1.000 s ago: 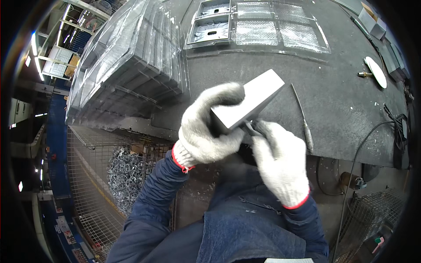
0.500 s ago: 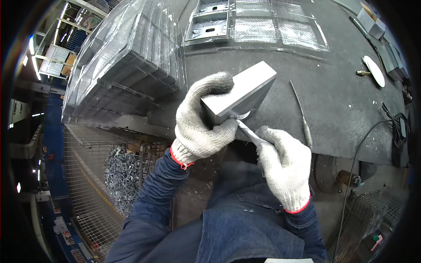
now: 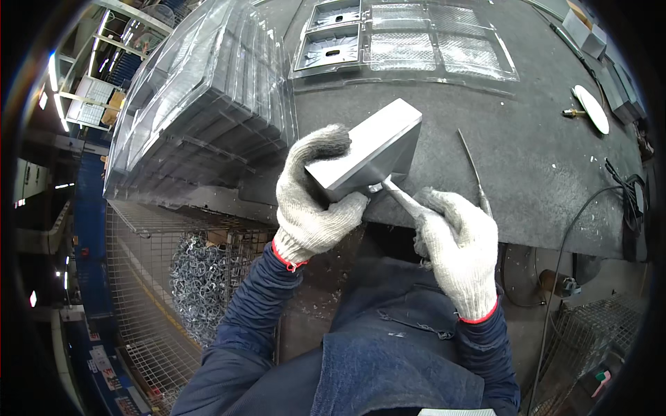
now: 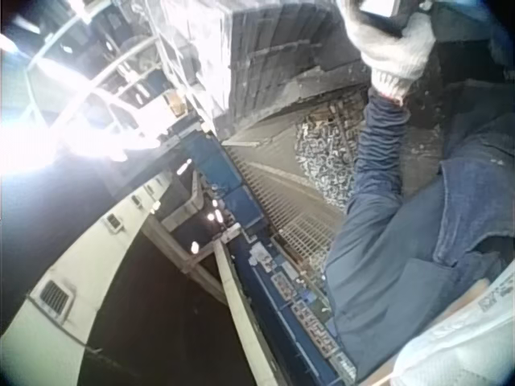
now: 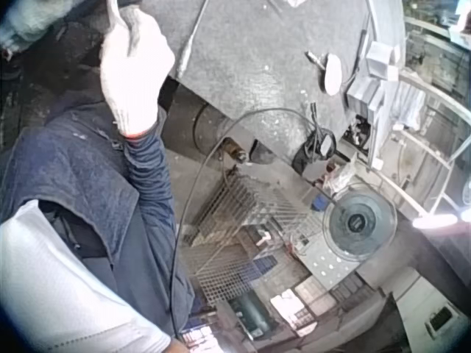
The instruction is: The person files and deburrs the edges of a metal component using a hand file.
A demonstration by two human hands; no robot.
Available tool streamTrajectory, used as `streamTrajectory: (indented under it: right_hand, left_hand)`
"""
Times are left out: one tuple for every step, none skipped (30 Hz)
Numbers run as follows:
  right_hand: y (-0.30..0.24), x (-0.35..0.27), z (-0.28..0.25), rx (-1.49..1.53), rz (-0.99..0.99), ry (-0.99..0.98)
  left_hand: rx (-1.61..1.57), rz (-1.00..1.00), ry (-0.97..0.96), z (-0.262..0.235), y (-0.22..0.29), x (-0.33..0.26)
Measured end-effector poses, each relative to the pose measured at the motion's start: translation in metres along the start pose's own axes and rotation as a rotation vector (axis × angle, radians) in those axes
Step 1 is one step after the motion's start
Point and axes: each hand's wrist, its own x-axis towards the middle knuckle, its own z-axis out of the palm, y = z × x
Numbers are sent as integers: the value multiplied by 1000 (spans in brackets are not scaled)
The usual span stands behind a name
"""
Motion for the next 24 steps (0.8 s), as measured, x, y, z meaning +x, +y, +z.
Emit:
streamTrajectory:
  right_hand:
    - [-2, 1, -1, 1, 1, 1]
    - [-5, 2, -3, 65, 98, -16]
    - [-6, 4, -5, 128, 196, -34]
    - [-6, 6, -7, 129, 198, -34]
    - [-5, 7, -8, 279, 312, -63]
    - [-5, 6, -10, 431, 422, -88]
    - [-4, 7, -7, 432, 422, -87]
    - [-1, 8, 2, 429, 368, -72]
    - [2, 11, 7, 426, 317, -59]
    - [4, 15, 7, 457, 316, -123]
    - [9, 17, 10, 459, 317, -125]
    - [15, 18, 14, 329, 212, -83]
    - [17, 20, 15, 200, 108, -41]
    - [18, 25, 13, -21, -40, -77]
    - [21, 25, 16, -17, -41, -78]
    - [28, 26, 20, -133, -214, -25]
    - [31, 27, 23, -249, -387, 30]
    - [28, 26, 28, -235, -390, 50]
    - [23, 25, 31, -229, -395, 43]
    - [17, 27, 30, -240, -428, 40]
    - [14, 31, 30, -250, -462, 39]
    - [15, 34, 29, -253, -469, 44]
    - [18, 37, 26, -215, -460, 72]
    - [18, 41, 23, -171, -453, 102]
  left_hand:
    - [1, -1, -2, 0, -1, 0]
    - [15, 4, -7, -1, -1, -1]
    - [30, 7, -11, -1, -2, -1]
    - [30, 5, -12, -1, -3, -1]
    - [16, 17, -12, -1, -5, -2]
    - [1, 33, -14, 0, -4, -3]
    - [1, 33, -16, 0, -3, -4]
    - [42, 45, -35, 1, 0, -4]
    - [84, 55, -54, 1, 1, -4]
    - [145, 46, -39, 2, 6, -6]
    - [148, 45, -39, 1, 6, -7]
    - [135, 14, -37, 0, 5, -7]
    - [123, -15, -35, -2, 5, -6]
    - [197, -22, -55, -8, 12, -4]
    - [162, -52, -79, -14, 17, 0]
    - [225, -166, -92, -19, 26, 4]
    - [288, -279, -104, -22, 39, 10]
    - [459, -332, -149, -25, 57, 21]
    - [537, -351, -145, -21, 69, 29]
    - [660, -362, -217, -13, 79, 39]
    - [783, -370, -289, -6, 85, 51]
    - [828, -398, -416, -2, 83, 65]
    - [799, -405, -584, 0, 84, 85]
    - [808, -336, -637, 4, 82, 100]
